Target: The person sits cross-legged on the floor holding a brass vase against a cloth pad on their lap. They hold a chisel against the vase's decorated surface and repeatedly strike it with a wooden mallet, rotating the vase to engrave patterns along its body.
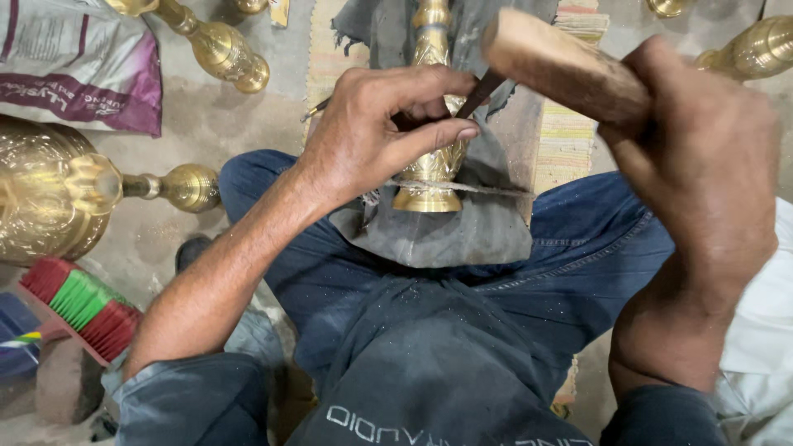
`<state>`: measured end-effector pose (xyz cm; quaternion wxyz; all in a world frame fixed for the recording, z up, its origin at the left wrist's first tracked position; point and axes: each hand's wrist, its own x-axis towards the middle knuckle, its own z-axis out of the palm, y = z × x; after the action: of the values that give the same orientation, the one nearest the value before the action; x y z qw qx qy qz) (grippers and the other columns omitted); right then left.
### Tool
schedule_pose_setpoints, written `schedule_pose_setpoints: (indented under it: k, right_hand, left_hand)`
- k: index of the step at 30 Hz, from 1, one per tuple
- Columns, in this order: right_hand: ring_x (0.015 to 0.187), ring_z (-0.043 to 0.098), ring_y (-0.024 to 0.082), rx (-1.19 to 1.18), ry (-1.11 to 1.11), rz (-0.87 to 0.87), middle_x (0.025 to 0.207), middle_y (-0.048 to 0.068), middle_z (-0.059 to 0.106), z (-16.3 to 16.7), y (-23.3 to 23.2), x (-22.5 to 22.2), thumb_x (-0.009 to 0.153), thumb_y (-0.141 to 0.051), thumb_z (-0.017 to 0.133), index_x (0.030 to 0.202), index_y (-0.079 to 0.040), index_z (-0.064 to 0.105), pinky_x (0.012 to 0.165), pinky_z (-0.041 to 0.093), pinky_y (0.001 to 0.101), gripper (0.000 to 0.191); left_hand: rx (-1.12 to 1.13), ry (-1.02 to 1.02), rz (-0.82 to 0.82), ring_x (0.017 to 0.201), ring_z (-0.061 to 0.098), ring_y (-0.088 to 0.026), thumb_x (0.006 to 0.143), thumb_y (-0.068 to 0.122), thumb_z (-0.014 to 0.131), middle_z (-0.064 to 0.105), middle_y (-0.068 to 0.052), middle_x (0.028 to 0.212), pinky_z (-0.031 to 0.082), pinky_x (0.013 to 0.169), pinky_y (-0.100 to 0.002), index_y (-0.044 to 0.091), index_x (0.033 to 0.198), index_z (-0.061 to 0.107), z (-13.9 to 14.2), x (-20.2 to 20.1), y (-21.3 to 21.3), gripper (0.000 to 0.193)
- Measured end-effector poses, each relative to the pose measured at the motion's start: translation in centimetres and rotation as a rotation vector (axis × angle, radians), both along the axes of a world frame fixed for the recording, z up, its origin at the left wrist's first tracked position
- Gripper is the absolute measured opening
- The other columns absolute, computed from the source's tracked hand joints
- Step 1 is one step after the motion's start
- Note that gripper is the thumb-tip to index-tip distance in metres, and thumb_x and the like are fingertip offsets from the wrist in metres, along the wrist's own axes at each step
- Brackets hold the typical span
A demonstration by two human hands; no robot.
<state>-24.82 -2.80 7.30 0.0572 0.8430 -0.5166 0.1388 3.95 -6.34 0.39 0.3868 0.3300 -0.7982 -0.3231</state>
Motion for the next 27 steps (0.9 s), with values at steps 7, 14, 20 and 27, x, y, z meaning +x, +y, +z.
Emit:
schedule_pose_setpoints:
  k: [7,14,20,27]
  right_hand:
    - [0.077,0.072,0.026,-0.034,-0.06,0.006,0.084,0.013,0.069,-1.5,-0.1,-1.2,0.09,-0.001,0.082,0.106,0.001,0.061,0.068,0.056,0.0371,0.026]
    - [0.089,0.075,0.025,-0.048,-0.212,0.067,0.097,0.014,0.071,-2.1,-0.4,-1.7,0.1,0.004,0.072,0.107,0.001,0.059,0.08,0.058,0.0334,0.015]
    - [0.078,0.07,0.03,-0.053,-0.16,0.016,0.084,0.016,0.068,-1.3,-1.0,-0.4,0.092,-0.004,0.087,0.102,0.002,0.062,0.07,0.054,0.0398,0.028]
    - [0.074,0.067,0.035,0.097,0.023,-0.014,0.08,0.022,0.069,-1.2,-2.3,0.0,0.086,-0.008,0.087,0.11,0.004,0.062,0.068,0.049,0.0455,0.037]
  left_hand:
    - [-0.058,0.027,-0.029,0.091,0.079,-0.016,0.102,0.019,0.082,0.078,-0.007,0.105,0.066,0.079,-0.031,0.005,0.13,0.069,-0.5,0.1,-0.1,0.034]
    - [-0.042,0.036,-0.03,0.095,0.08,-0.015,0.103,0.019,0.081,0.079,-0.008,0.113,0.066,0.082,-0.03,0.005,0.132,0.069,-0.4,0.1,-0.1,0.033]
    - [0.021,0.033,0.006,0.08,0.076,-0.011,0.101,0.018,0.083,0.077,-0.004,0.091,0.061,0.07,-0.029,0.007,0.126,0.071,0.2,-0.1,0.2,0.03]
    - [0.099,0.027,0.05,0.07,0.07,-0.009,0.098,0.019,0.084,0.073,-0.004,0.077,0.054,0.062,-0.029,0.005,0.121,0.074,-0.1,0.1,0.6,0.029]
